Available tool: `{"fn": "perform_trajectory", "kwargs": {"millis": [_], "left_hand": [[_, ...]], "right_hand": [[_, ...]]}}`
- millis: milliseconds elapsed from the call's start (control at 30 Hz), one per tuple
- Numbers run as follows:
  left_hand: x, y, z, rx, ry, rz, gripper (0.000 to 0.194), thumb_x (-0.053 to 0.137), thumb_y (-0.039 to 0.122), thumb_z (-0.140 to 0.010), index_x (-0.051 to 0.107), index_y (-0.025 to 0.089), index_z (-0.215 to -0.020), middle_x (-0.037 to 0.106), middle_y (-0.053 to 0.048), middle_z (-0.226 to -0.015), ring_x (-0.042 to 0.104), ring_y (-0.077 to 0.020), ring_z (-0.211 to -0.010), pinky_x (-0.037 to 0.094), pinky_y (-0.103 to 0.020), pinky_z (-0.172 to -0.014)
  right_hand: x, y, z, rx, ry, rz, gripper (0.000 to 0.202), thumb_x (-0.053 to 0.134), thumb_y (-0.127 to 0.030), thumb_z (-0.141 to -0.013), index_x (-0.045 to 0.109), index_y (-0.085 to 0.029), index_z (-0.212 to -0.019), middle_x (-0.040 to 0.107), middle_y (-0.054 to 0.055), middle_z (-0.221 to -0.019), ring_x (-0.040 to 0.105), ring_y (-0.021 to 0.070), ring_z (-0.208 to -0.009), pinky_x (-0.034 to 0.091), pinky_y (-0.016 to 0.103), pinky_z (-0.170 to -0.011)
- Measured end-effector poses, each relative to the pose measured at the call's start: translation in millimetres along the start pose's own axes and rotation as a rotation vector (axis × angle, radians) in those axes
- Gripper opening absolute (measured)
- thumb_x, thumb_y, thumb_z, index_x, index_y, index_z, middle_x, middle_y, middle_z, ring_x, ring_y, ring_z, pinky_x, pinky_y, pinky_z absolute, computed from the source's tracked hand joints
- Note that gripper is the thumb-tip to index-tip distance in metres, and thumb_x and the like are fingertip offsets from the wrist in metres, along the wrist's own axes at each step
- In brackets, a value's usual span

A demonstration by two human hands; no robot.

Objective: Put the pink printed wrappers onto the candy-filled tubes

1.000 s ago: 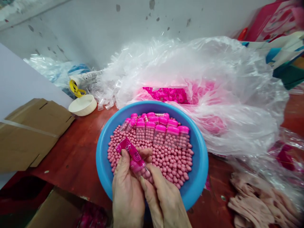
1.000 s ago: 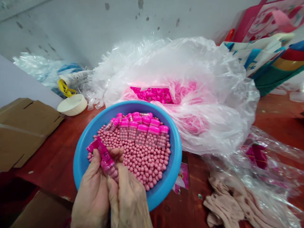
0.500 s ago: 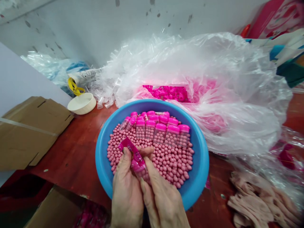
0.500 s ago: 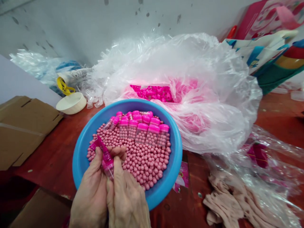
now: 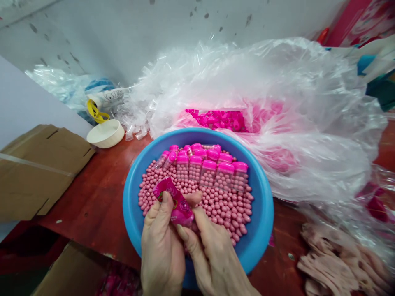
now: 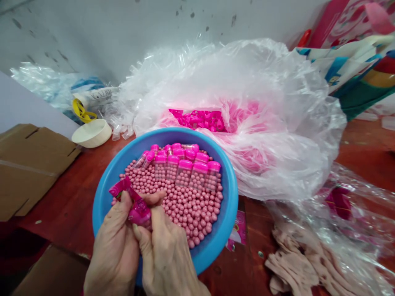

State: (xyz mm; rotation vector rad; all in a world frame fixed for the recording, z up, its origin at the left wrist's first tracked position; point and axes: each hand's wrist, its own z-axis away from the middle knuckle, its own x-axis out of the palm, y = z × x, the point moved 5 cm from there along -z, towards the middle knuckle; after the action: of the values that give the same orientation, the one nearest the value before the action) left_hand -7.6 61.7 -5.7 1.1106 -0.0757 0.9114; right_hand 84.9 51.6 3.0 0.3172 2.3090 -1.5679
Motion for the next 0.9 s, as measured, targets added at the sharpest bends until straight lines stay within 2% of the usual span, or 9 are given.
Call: {"fn": "perform_trajectory", "kwargs": {"millis": [67, 167, 300, 433, 533, 667, 767, 833, 900], "left_hand": [[-2.3, -1, -3, -0.017, 0.032, 0.015, 0.028, 0.06, 0.026, -0.083, 0.074, 0.012, -0.064, 0.073, -0.007, -0.061, 0.068, -0.0161, -0.058, 0.057, -0.026, -0.066], [-5.0, -9, -9, -0.147, 0.044, 0.06, 0.031, 0.056, 0.024, -0.087, 0.074, 0.012, -0.065, 0.072, -0.006, -0.059, 0.068, -0.0166, -0.064, 0.057, -0.027, -0.071], [-3.7, -18, -10, -0.301, 0.028, 0.082, 0.039, 0.049, 0.027, -0.09, 0.074, 0.012, -0.065, 0.071, -0.008, -0.058, 0.07, -0.0192, -0.07, 0.055, -0.031, -0.077], [-3.7, -12, -5, -0.147, 0.094, 0.038, 0.033, 0.054, 0.025, -0.088, 0.075, 0.011, -0.067, 0.074, -0.008, -0.064, 0.07, -0.0183, -0.075, 0.054, -0.026, -0.079], [-3.1, -5, -1, -0.042, 0.102, 0.035, 0.034, 0.053, 0.025, -0.087, 0.075, 0.012, -0.064, 0.073, -0.007, -0.062, 0.07, -0.0195, -0.072, 0.055, -0.027, -0.075], [-2.1, -7, -4, -0.164, 0.051, 0.039, 0.045, 0.048, 0.025, -0.091, 0.071, 0.01, -0.055, 0.071, -0.01, -0.056, 0.071, -0.021, -0.07, 0.055, -0.03, -0.075], [-2.1, -12, -7, -0.274, 0.032, 0.044, 0.04, 0.048, 0.021, -0.091, 0.072, 0.009, -0.062, 0.073, -0.01, -0.062, 0.07, -0.0206, -0.073, 0.055, -0.03, -0.076], [-1.0, -11, -8, -0.268, 0.009, 0.047, 0.031, 0.052, 0.022, -0.089, 0.074, 0.009, -0.071, 0.074, -0.01, -0.068, 0.07, -0.0209, -0.076, 0.055, -0.03, -0.075], [0.9, -8, -8, -0.218, -0.031, 0.037, 0.026, 0.057, 0.026, -0.087, 0.074, 0.01, -0.076, 0.075, -0.009, -0.072, 0.07, -0.0217, -0.077, 0.056, -0.03, -0.073]], "right_hand": [[5, -2, 0, -0.056, -0.063, 0.044, 0.032, 0.035, -0.021, -0.095, 0.045, -0.018, -0.125, 0.073, 0.008, -0.098, 0.072, 0.0184, -0.074, 0.058, 0.028, -0.069], [9, 1, 5, -0.061, -0.093, 0.115, 0.033, 0.033, -0.019, -0.095, 0.04, -0.015, -0.128, 0.071, 0.013, -0.104, 0.072, 0.022, -0.078, 0.059, 0.033, -0.071], [12, 8, 12, -0.048, -0.133, 0.16, 0.036, 0.032, -0.023, -0.096, 0.035, -0.017, -0.132, 0.069, 0.014, -0.108, 0.072, 0.0222, -0.082, 0.059, 0.03, -0.069], [7, 10, 16, -0.072, -0.093, 0.196, 0.037, 0.032, -0.028, -0.098, 0.035, -0.019, -0.134, 0.072, 0.009, -0.1, 0.071, 0.0204, -0.08, 0.058, 0.026, -0.065], [6, 6, 15, -0.104, -0.102, 0.177, 0.044, 0.034, -0.027, -0.098, 0.027, -0.019, -0.141, 0.07, 0.01, -0.112, 0.07, 0.0186, -0.091, 0.057, 0.023, -0.073], [5, -1, 10, -0.141, -0.067, 0.171, 0.047, 0.035, -0.019, -0.096, 0.026, -0.015, -0.142, 0.06, 0.014, -0.13, 0.062, 0.02, -0.113, 0.054, 0.025, -0.087], [4, 1, 9, -0.109, -0.049, 0.159, 0.041, 0.033, -0.018, -0.096, 0.034, -0.013, -0.137, 0.065, 0.016, -0.121, 0.067, 0.0227, -0.105, 0.058, 0.027, -0.078], [5, 7, 13, -0.051, -0.086, 0.133, 0.041, 0.034, -0.023, -0.096, 0.037, -0.016, -0.137, 0.068, 0.013, -0.116, 0.071, 0.0225, -0.094, 0.059, 0.028, -0.073], [5, 14, 20, 0.045, -0.098, 0.103, 0.043, 0.039, -0.029, -0.096, 0.038, -0.02, -0.138, 0.067, 0.011, -0.118, 0.071, 0.0206, -0.093, 0.058, 0.028, -0.077]]}}
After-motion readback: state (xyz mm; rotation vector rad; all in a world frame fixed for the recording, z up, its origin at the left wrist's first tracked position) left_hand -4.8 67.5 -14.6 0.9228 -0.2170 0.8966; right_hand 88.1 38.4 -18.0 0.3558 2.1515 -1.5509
